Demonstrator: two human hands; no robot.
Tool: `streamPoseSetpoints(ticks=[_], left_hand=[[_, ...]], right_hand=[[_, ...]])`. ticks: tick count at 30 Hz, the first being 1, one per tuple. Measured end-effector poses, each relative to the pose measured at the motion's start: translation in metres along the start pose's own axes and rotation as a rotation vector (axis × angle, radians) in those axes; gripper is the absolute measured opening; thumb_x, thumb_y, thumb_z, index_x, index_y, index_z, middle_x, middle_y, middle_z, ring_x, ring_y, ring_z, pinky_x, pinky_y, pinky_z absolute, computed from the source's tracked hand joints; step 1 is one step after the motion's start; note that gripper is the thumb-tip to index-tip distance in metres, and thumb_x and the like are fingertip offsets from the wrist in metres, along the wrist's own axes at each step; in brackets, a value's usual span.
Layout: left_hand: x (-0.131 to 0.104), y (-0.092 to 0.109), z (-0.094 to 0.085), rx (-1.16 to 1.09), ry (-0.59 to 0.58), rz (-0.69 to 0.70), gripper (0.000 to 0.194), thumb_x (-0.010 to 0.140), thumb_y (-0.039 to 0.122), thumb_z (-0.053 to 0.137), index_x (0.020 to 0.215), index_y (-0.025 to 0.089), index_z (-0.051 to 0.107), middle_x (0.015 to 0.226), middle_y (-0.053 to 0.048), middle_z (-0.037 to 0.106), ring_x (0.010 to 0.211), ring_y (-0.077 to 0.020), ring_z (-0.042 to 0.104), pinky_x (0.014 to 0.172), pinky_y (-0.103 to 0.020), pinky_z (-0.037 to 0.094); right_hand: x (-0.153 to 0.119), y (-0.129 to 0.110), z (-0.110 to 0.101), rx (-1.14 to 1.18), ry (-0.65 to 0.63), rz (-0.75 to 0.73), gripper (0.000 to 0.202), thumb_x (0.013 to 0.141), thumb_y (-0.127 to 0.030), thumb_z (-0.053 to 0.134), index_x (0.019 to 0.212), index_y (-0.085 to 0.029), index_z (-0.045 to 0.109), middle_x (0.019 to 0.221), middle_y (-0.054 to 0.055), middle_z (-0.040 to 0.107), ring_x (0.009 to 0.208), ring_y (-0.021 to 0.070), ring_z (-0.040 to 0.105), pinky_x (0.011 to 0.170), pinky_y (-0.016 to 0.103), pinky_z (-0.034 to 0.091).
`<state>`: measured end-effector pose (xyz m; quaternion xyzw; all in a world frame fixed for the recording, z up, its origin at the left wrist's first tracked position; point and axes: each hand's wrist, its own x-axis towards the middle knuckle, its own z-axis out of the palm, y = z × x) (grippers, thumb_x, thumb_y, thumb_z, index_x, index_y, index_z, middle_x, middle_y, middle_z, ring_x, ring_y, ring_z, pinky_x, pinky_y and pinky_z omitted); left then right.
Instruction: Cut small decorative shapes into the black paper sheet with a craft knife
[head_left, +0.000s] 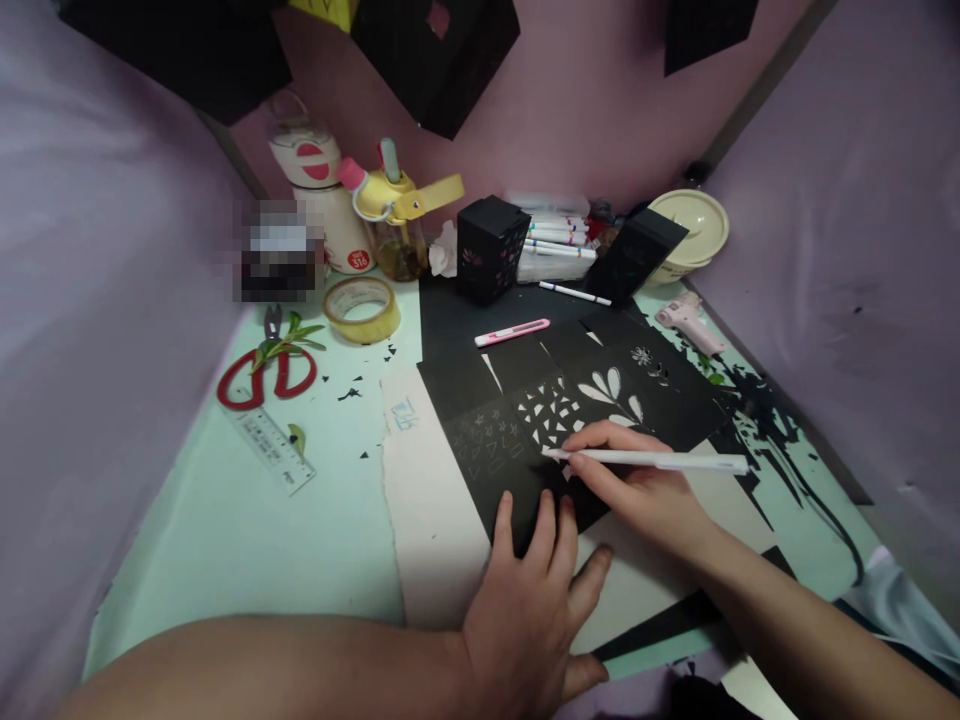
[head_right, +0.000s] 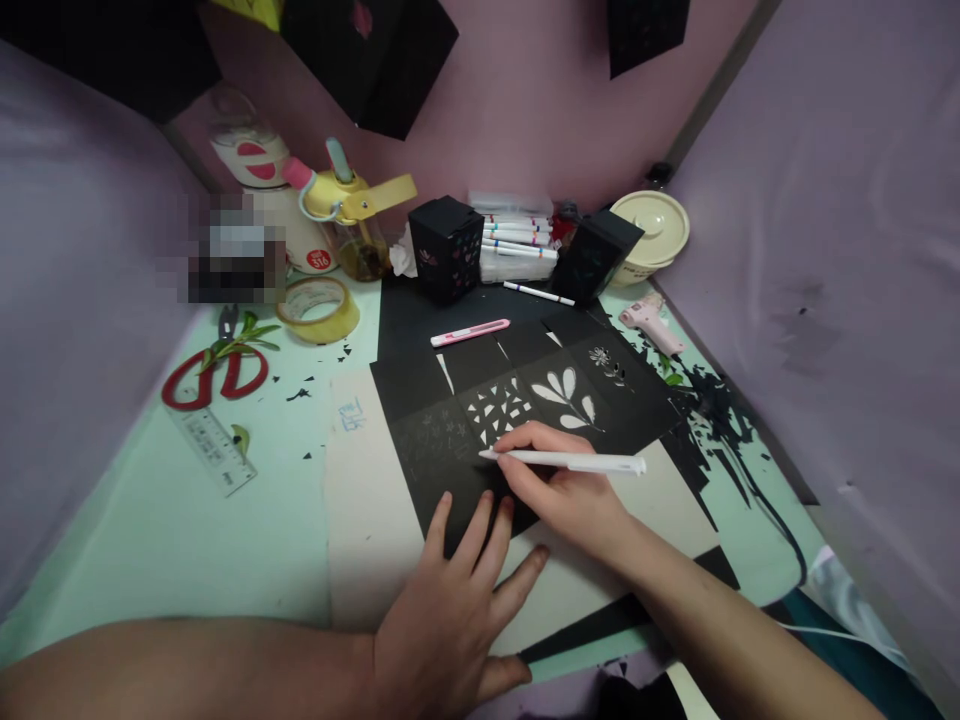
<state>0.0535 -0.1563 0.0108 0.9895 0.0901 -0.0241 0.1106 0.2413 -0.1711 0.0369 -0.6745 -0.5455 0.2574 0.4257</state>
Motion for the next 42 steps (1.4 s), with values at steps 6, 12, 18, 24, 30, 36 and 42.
streamPoseSetpoints(ticks=[6, 12, 18, 24, 30, 36, 42], left_hand=[[0.000, -0.001, -0.001, -0.023, -0.012, 0.007, 0.079, 0.088, 0.073, 0.046, 0.149, 0.024, 0.039, 0.153, -0.027, 0.035, 0.142, -0.0454, 0.029, 0.105, -0.075, 0.023], [0.002, -0.002, -0.002, -0.057, -0.061, -0.001, 0.079, 0.087, 0.072, 0.048, 0.150, 0.025, 0.039, 0.154, -0.026, 0.034, 0.143, -0.0458, 0.028, 0.106, -0.076, 0.021], [0.002, -0.002, -0.002, -0.070, -0.046, 0.002, 0.079, 0.087, 0.070, 0.049, 0.150, 0.024, 0.038, 0.155, -0.026, 0.032, 0.143, -0.0461, 0.027, 0.106, -0.076, 0.021], [0.001, -0.001, 0.002, -0.064, 0.003, -0.006, 0.079, 0.087, 0.072, 0.049, 0.149, 0.025, 0.040, 0.154, -0.025, 0.033, 0.144, -0.0477, 0.024, 0.106, -0.076, 0.019], [0.001, -0.002, 0.001, -0.075, -0.004, -0.017, 0.077, 0.086, 0.071, 0.051, 0.148, 0.025, 0.042, 0.155, -0.025, 0.033, 0.143, -0.0496, 0.024, 0.106, -0.075, 0.022], [0.000, -0.001, -0.002, -0.067, -0.005, -0.015, 0.077, 0.087, 0.070, 0.051, 0.149, 0.025, 0.041, 0.154, -0.026, 0.033, 0.143, -0.0495, 0.025, 0.106, -0.075, 0.023], [-0.001, 0.000, 0.001, -0.067, 0.007, -0.019, 0.078, 0.087, 0.071, 0.050, 0.149, 0.025, 0.040, 0.154, -0.025, 0.033, 0.143, -0.0500, 0.024, 0.106, -0.075, 0.022]], right_hand=[[0.004, 0.015, 0.018, 0.057, 0.023, 0.039, 0.009, 0.085, -0.022, 0.061, 0.083, -0.021, 0.070, 0.069, -0.001, 0.069, 0.061, 0.0137, 0.063, 0.056, 0.024, 0.050], [0.006, 0.023, 0.025, -0.001, 0.035, -0.056, 0.013, 0.086, -0.021, 0.058, 0.080, -0.020, 0.069, 0.067, 0.000, 0.068, 0.060, 0.0138, 0.062, 0.057, 0.025, 0.049], [0.005, 0.024, 0.027, -0.033, 0.034, -0.115, 0.014, 0.084, -0.017, 0.056, 0.081, -0.020, 0.069, 0.067, 0.000, 0.068, 0.059, 0.0135, 0.062, 0.057, 0.025, 0.049], [0.004, 0.024, 0.028, -0.020, 0.035, -0.102, 0.015, 0.086, -0.019, 0.056, 0.082, -0.020, 0.070, 0.065, 0.000, 0.067, 0.059, 0.0140, 0.063, 0.056, 0.025, 0.050], [0.003, 0.024, 0.027, 0.000, 0.032, -0.119, 0.014, 0.086, -0.019, 0.056, 0.082, -0.019, 0.070, 0.066, 0.000, 0.068, 0.058, 0.0133, 0.063, 0.056, 0.024, 0.050], [0.004, 0.024, 0.028, -0.004, 0.043, -0.108, 0.014, 0.085, -0.020, 0.056, 0.081, -0.020, 0.070, 0.065, 0.000, 0.068, 0.058, 0.0140, 0.063, 0.056, 0.025, 0.050], [0.004, 0.023, 0.027, -0.008, 0.032, -0.095, 0.015, 0.086, -0.020, 0.055, 0.080, -0.020, 0.069, 0.063, -0.001, 0.066, 0.057, 0.0140, 0.062, 0.055, 0.025, 0.049]])
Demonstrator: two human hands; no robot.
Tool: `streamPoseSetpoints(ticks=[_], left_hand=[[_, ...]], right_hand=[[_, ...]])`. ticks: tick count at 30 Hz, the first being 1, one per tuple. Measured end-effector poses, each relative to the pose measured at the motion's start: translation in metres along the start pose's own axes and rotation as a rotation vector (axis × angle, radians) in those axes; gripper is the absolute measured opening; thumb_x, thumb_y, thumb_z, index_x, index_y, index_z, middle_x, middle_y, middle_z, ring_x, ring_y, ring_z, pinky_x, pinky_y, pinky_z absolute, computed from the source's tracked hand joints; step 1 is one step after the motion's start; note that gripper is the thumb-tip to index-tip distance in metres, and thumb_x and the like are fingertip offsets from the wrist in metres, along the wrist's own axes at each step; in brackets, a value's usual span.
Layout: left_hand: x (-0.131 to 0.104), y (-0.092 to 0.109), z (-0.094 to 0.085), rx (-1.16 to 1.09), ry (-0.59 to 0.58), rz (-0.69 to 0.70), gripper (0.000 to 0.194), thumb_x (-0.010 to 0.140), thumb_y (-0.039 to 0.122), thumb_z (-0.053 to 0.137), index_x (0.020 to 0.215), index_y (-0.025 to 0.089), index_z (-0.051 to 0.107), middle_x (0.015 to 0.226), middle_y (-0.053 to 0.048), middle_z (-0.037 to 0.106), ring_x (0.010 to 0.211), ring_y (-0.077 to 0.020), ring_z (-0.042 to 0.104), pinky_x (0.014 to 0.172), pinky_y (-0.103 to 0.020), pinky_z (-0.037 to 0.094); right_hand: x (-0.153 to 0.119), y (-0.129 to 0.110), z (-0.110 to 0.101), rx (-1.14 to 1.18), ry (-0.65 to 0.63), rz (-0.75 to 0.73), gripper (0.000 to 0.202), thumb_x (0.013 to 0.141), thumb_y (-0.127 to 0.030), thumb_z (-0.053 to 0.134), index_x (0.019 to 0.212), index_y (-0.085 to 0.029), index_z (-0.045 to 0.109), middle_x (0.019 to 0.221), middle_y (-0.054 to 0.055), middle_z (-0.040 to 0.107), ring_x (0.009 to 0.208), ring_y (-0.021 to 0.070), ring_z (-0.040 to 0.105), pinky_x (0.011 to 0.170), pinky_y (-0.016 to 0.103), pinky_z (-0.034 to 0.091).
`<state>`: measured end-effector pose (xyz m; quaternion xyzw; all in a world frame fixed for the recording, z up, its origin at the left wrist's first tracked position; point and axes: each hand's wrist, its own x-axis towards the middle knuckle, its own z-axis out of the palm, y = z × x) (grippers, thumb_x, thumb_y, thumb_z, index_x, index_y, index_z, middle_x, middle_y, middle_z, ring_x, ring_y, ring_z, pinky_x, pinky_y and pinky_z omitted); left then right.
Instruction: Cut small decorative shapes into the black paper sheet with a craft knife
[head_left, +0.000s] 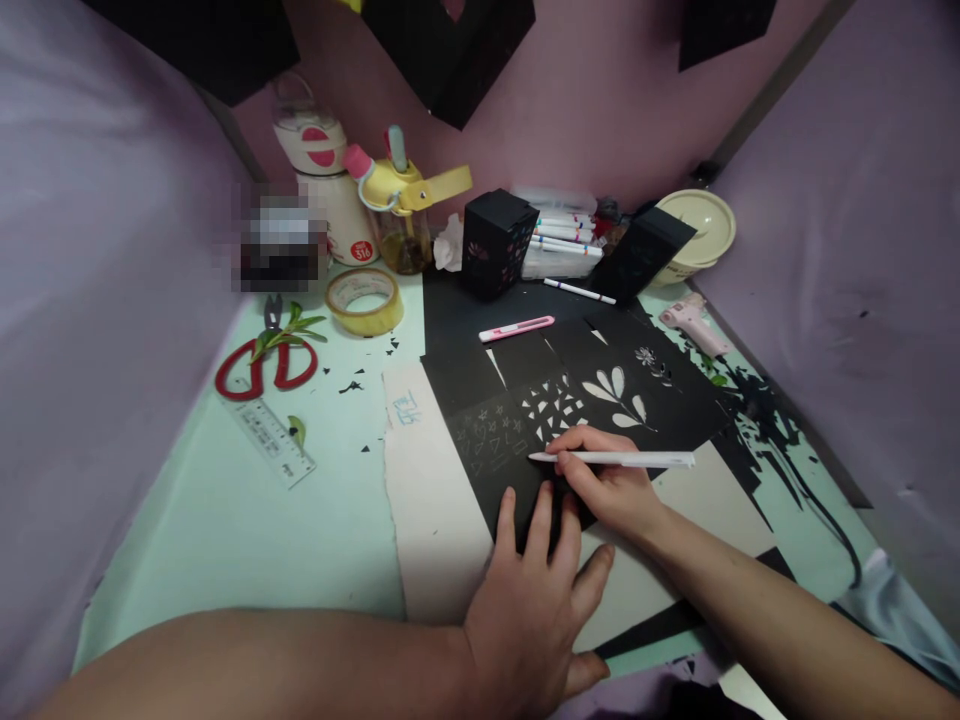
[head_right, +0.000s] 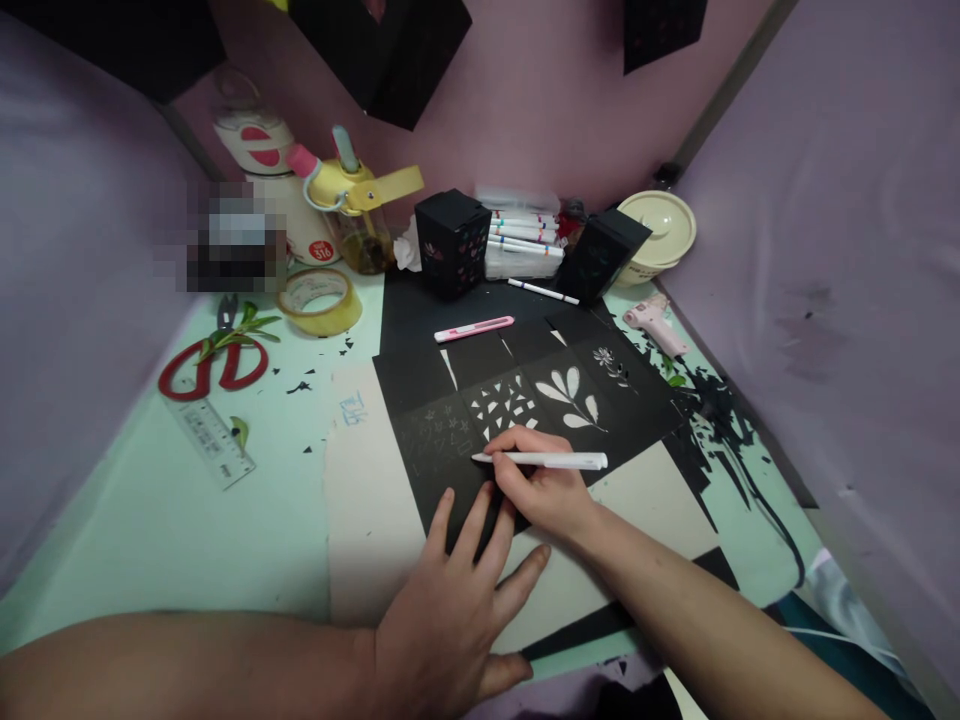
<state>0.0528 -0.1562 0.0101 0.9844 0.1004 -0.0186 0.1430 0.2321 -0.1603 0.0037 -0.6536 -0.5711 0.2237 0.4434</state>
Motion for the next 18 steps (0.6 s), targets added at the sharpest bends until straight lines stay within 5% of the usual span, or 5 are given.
streamPoseSetpoints(ticks=[18], left_hand=[[-0.002, 0.000, 0.005, -0.002, -0.001, -0.007, 0.078, 0.087, 0.071, 0.048, 0.149, 0.025, 0.039, 0.156, -0.024, 0.029, 0.145, -0.0500, 0.019, 0.107, -0.076, 0.016]], right_hand=[[-0.001, 0.002, 0.001, -0.015, 0.024, -0.010, 0.014, 0.085, -0.019, 0.056, 0.081, -0.019, 0.069, 0.064, 0.000, 0.066, 0.057, 0.0135, 0.061, 0.055, 0.025, 0.048]])
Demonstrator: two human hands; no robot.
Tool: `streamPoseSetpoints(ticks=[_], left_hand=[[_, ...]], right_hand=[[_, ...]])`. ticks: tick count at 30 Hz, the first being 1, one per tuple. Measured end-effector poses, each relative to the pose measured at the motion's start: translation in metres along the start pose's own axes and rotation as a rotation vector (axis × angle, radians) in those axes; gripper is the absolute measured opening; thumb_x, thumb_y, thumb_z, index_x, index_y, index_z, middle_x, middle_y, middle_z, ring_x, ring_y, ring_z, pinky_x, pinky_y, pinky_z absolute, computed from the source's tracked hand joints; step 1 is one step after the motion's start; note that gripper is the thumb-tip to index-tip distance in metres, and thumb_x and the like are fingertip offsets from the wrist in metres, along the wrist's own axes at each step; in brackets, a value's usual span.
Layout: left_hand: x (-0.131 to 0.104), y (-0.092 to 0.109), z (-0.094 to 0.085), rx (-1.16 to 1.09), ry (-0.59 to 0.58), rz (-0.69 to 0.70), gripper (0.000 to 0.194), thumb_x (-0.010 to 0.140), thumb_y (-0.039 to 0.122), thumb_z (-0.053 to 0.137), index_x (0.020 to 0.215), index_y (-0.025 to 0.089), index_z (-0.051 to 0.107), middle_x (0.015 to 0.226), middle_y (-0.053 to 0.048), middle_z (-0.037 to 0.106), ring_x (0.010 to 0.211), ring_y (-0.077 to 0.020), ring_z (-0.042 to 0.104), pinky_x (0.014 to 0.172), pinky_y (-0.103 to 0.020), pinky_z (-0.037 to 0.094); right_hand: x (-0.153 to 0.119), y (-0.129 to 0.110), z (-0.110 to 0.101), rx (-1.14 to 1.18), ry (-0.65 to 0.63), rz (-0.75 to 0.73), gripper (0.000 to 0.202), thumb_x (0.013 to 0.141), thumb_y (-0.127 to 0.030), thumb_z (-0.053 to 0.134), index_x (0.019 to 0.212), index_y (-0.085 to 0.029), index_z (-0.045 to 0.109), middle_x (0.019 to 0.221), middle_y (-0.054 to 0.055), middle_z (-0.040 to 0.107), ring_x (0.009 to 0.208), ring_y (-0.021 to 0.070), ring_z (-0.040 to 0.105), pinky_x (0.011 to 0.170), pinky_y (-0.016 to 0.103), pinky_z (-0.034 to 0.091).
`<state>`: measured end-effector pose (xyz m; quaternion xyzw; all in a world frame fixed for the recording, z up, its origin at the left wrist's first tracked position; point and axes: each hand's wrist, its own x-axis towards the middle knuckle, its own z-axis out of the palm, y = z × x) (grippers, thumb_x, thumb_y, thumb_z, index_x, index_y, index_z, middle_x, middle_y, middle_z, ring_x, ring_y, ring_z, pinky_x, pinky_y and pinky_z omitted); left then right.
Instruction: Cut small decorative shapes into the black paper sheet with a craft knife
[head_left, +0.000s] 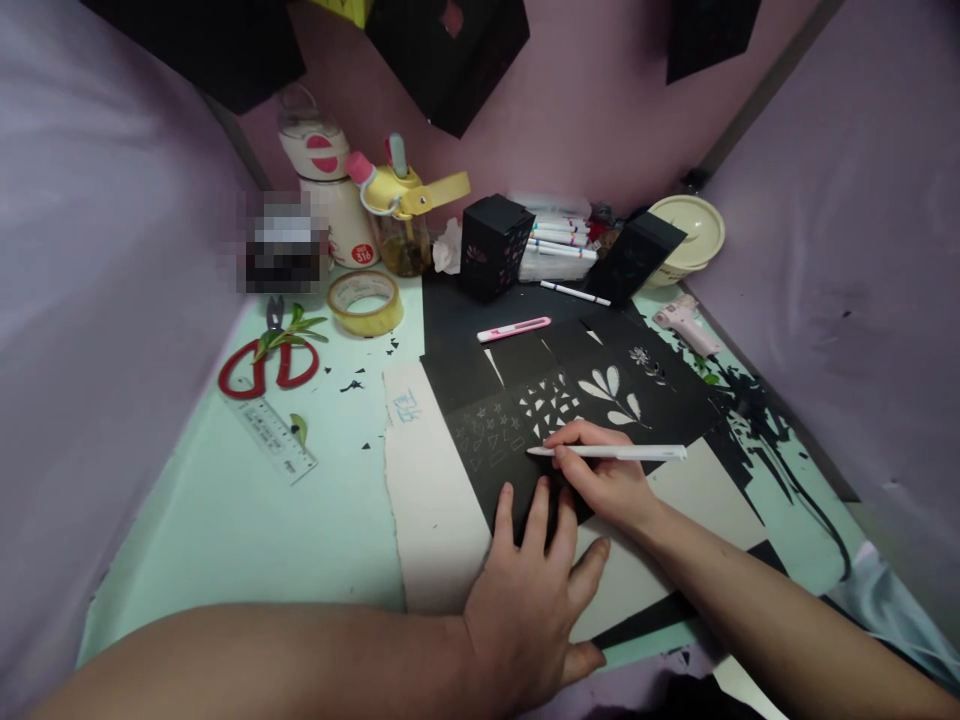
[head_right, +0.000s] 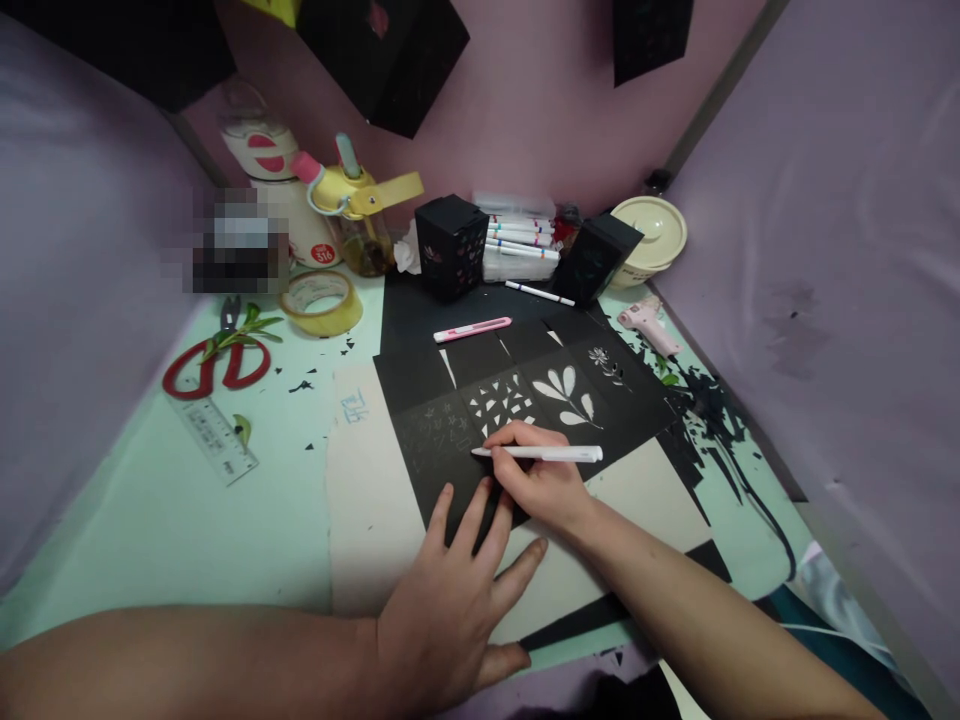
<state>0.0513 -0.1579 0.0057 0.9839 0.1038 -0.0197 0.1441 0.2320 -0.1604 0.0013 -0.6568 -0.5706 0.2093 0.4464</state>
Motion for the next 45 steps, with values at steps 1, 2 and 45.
streamPoseSetpoints(ticks=[1, 2, 45], left_hand=[[0.000, 0.000, -0.002, -0.006, -0.019, 0.000, 0.077, 0.088, 0.070, 0.048, 0.149, 0.025, 0.039, 0.157, -0.024, 0.029, 0.144, -0.0498, 0.020, 0.108, -0.076, 0.017], [0.001, -0.001, -0.004, -0.013, -0.036, 0.001, 0.077, 0.088, 0.070, 0.048, 0.150, 0.025, 0.039, 0.157, -0.024, 0.029, 0.144, -0.0498, 0.021, 0.108, -0.076, 0.018], [0.003, 0.000, -0.010, -0.040, -0.092, -0.009, 0.076, 0.090, 0.069, 0.045, 0.151, 0.023, 0.037, 0.157, -0.026, 0.026, 0.146, -0.0506, 0.016, 0.108, -0.076, 0.012]], right_hand=[[0.000, 0.000, 0.000, 0.001, 0.003, -0.006, 0.014, 0.084, -0.018, 0.056, 0.080, -0.019, 0.069, 0.064, -0.001, 0.066, 0.057, 0.0133, 0.061, 0.054, 0.024, 0.048], [0.000, -0.001, 0.000, 0.002, 0.007, -0.011, 0.013, 0.084, -0.018, 0.057, 0.080, -0.019, 0.069, 0.064, -0.001, 0.066, 0.056, 0.0130, 0.060, 0.054, 0.024, 0.047], [0.001, 0.002, -0.003, 0.162, -0.002, 0.130, 0.014, 0.086, -0.025, 0.058, 0.077, -0.019, 0.067, 0.060, -0.001, 0.063, 0.056, 0.0136, 0.059, 0.055, 0.024, 0.047]])
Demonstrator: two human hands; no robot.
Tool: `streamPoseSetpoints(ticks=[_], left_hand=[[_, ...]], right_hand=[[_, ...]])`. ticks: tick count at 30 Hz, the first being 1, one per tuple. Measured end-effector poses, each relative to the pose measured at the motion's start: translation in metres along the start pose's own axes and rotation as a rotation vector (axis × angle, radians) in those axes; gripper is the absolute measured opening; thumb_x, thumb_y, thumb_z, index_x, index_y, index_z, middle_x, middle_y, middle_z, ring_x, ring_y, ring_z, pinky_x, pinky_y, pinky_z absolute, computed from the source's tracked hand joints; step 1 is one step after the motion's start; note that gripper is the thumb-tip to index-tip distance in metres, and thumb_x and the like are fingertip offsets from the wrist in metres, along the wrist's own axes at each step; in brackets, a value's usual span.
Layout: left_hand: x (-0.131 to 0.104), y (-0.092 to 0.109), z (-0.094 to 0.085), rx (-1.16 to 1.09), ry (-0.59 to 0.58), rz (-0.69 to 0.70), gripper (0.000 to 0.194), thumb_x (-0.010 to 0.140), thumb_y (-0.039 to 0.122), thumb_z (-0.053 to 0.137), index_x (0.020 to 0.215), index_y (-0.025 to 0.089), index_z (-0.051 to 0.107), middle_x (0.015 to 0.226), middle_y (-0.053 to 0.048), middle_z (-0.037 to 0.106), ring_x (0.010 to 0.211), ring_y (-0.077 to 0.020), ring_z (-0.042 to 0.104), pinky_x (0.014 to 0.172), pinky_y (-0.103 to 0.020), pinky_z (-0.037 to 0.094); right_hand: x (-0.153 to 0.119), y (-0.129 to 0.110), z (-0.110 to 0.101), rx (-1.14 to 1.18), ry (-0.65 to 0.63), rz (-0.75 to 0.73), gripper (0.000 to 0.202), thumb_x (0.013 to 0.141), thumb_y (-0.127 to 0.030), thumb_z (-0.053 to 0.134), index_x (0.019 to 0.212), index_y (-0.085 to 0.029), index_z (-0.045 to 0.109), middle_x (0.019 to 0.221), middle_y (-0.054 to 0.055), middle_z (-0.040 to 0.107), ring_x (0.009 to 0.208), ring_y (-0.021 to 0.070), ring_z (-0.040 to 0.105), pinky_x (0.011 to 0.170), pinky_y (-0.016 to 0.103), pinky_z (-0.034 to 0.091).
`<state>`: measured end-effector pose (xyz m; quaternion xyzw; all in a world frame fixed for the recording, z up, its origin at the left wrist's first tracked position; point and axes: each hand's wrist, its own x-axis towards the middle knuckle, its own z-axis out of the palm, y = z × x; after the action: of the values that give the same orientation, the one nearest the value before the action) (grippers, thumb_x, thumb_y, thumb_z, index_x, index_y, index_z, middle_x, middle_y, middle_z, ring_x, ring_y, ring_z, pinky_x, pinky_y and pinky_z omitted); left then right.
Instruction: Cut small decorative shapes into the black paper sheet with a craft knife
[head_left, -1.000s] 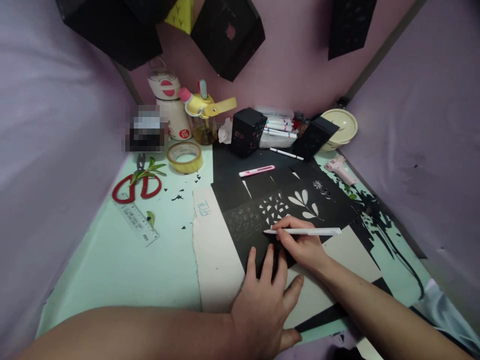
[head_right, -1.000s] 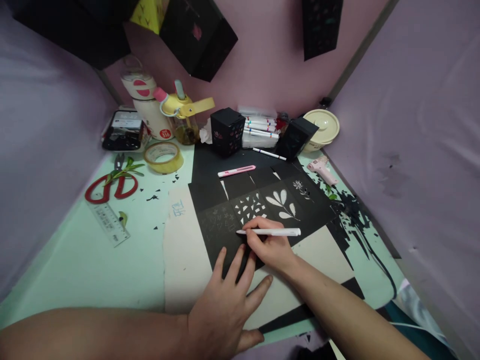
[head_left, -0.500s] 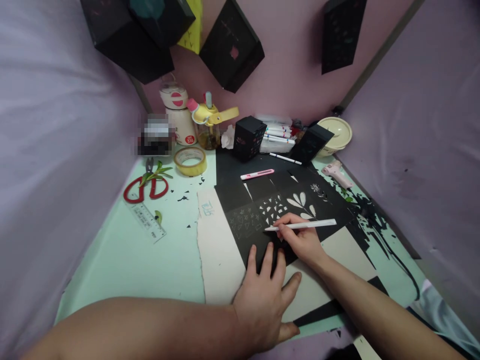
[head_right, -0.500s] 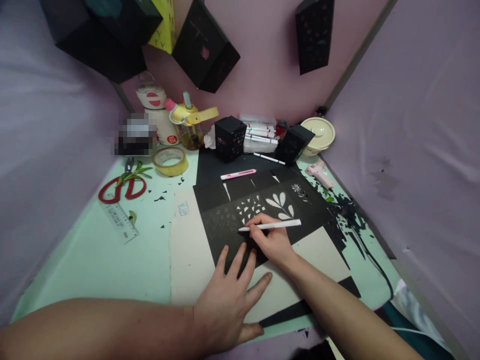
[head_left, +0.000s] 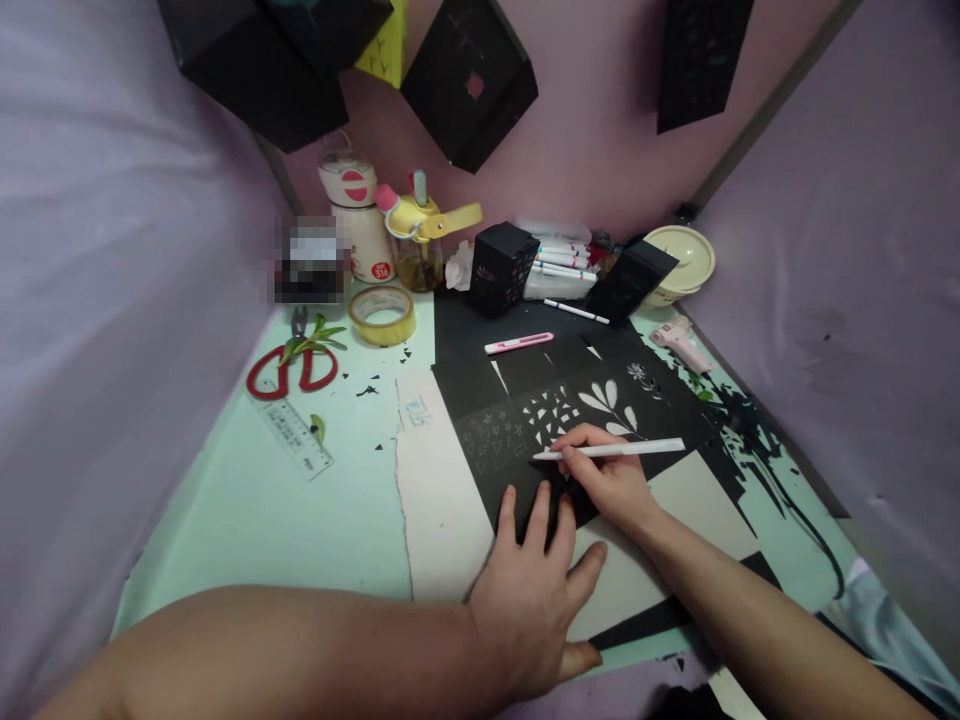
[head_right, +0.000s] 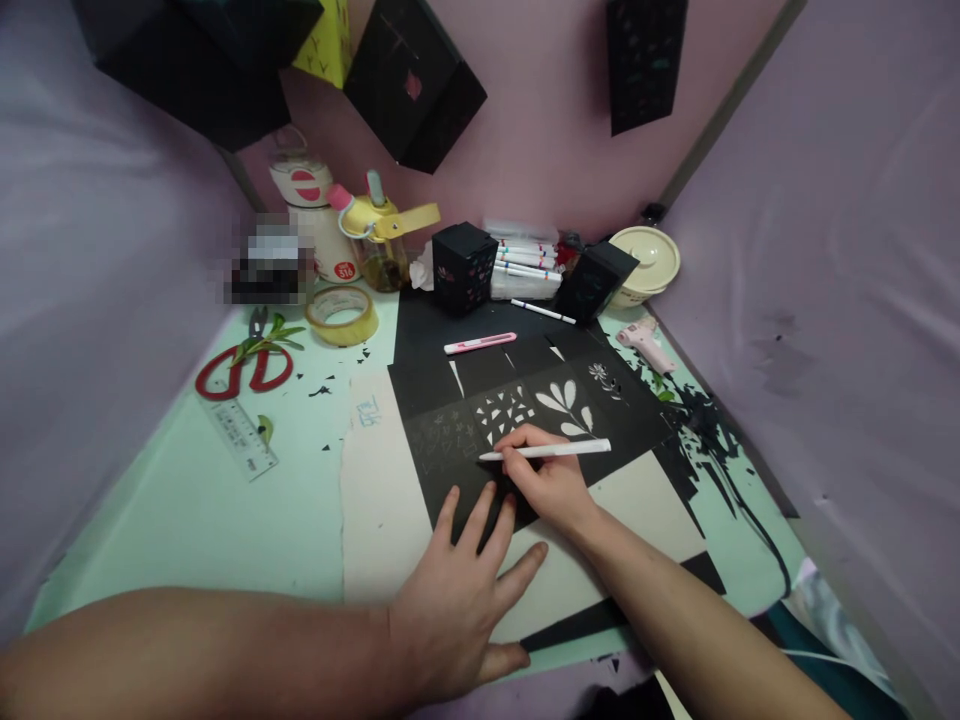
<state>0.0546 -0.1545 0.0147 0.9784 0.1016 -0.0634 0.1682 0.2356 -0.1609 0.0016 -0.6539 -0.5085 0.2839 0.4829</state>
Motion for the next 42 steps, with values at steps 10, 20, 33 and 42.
streamPoseSetpoints(ticks=[10, 20, 33, 42], left_hand=[[-0.0002, 0.0000, 0.0011, 0.011, 0.007, -0.005, 0.077, 0.090, 0.070, 0.045, 0.151, 0.025, 0.037, 0.158, -0.024, 0.026, 0.146, -0.0495, 0.016, 0.109, -0.075, 0.012], [-0.0008, -0.0001, 0.0032, 0.024, 0.023, -0.008, 0.078, 0.089, 0.071, 0.044, 0.152, 0.026, 0.036, 0.158, -0.023, 0.026, 0.146, -0.0494, 0.015, 0.109, -0.074, 0.011], [0.0001, -0.0009, -0.0020, 0.005, -0.015, -0.015, 0.077, 0.090, 0.070, 0.043, 0.152, 0.026, 0.035, 0.159, -0.023, 0.024, 0.147, -0.0492, 0.014, 0.110, -0.074, 0.010], [-0.0010, 0.0000, -0.0011, 0.007, -0.011, -0.012, 0.078, 0.089, 0.071, 0.044, 0.152, 0.026, 0.036, 0.159, -0.023, 0.024, 0.147, -0.0486, 0.015, 0.110, -0.074, 0.011]], right_hand=[[-0.0007, 0.0011, -0.0010, -0.023, 0.000, -0.019, 0.013, 0.086, -0.024, 0.058, 0.078, -0.020, 0.068, 0.061, -0.001, 0.064, 0.056, 0.0143, 0.059, 0.055, 0.026, 0.047], [-0.0005, 0.0001, -0.0008, -0.008, 0.011, -0.025, 0.013, 0.086, -0.025, 0.058, 0.078, -0.020, 0.067, 0.060, -0.001, 0.063, 0.055, 0.0138, 0.058, 0.055, 0.025, 0.047], [0.0001, -0.0011, -0.0012, -0.029, 0.027, -0.046, 0.014, 0.085, -0.025, 0.058, 0.076, -0.020, 0.067, 0.060, -0.001, 0.064, 0.055, 0.0138, 0.058, 0.054, 0.025, 0.046], [0.0003, -0.0006, -0.0015, -0.023, 0.020, -0.034, 0.013, 0.085, -0.025, 0.058, 0.077, -0.020, 0.067, 0.058, -0.001, 0.063, 0.053, 0.0138, 0.057, 0.053, 0.025, 0.047]])
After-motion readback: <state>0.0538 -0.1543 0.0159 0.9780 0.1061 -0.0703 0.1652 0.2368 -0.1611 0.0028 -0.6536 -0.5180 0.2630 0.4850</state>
